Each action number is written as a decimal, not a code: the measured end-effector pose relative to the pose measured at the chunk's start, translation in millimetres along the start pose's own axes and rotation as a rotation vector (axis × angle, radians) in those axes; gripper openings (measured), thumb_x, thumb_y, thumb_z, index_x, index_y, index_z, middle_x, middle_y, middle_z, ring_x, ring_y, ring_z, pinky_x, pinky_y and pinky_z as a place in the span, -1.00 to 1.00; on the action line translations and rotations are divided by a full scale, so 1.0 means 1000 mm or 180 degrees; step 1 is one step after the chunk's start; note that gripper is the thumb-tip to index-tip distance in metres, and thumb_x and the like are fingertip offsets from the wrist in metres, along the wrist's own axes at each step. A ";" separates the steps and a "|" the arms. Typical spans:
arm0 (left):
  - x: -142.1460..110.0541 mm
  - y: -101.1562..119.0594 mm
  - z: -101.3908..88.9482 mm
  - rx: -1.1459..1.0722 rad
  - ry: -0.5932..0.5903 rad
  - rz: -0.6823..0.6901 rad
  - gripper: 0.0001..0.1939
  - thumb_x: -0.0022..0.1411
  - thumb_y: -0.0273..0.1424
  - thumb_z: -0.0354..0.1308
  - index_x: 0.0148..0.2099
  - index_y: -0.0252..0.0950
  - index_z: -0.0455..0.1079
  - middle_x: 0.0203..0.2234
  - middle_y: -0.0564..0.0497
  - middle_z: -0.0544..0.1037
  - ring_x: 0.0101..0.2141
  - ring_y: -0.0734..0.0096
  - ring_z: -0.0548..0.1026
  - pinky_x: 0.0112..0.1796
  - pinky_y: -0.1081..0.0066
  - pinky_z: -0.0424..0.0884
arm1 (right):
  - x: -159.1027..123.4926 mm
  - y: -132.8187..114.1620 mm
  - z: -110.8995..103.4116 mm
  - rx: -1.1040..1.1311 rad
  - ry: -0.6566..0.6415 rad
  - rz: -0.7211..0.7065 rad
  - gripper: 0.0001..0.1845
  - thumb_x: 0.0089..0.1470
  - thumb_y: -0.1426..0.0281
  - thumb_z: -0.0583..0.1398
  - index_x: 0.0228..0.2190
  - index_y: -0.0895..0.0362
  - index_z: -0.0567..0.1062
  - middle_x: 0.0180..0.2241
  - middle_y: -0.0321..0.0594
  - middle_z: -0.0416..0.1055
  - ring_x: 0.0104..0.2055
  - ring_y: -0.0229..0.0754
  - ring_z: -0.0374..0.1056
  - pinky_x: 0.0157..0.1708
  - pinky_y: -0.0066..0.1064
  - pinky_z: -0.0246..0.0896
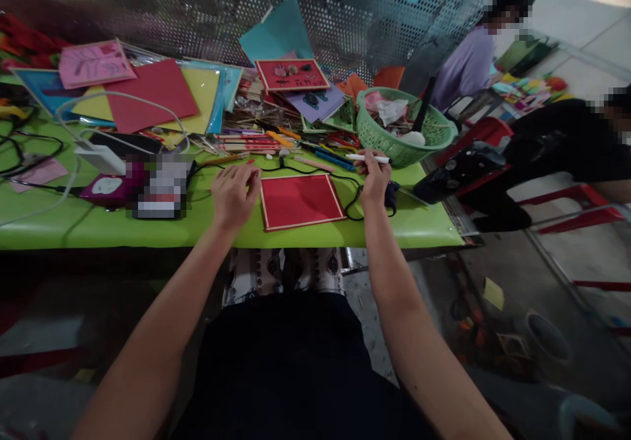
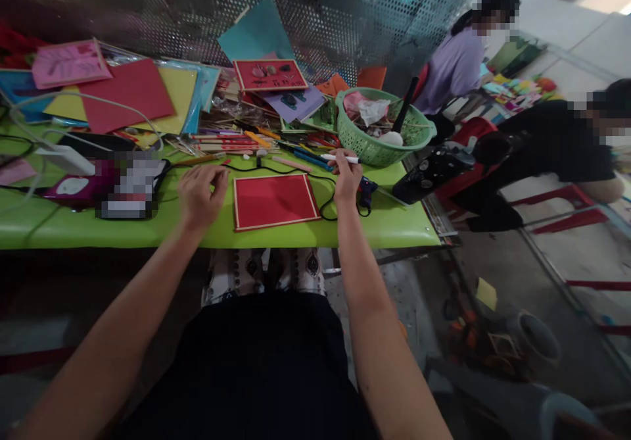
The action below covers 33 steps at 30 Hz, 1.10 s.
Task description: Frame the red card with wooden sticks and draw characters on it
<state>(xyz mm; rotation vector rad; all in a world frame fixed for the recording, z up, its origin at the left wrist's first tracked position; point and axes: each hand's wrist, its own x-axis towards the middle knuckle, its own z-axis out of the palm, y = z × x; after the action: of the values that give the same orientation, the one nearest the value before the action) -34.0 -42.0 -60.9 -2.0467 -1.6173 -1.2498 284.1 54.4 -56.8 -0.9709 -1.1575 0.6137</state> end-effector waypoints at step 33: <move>-0.045 0.022 -0.035 -0.0328 -0.1651 0.0296 -0.65 0.43 -0.26 0.07 0.17 -0.21 0.46 0.05 -0.14 0.59 0.03 0.08 0.53 0.01 0.11 0.39 | 0.003 0.003 -0.037 -0.0324 -0.0799 0.0877 -0.55 0.00 0.02 0.33 -0.17 0.06 0.57 -0.26 -0.29 0.57 -0.43 -0.32 0.35 -0.33 -0.43 0.37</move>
<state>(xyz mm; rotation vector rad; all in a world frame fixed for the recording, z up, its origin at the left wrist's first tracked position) -31.8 -103.1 -66.4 -2.6368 -1.6512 -0.8246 320.9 47.0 -61.4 -1.1758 -1.2957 0.9251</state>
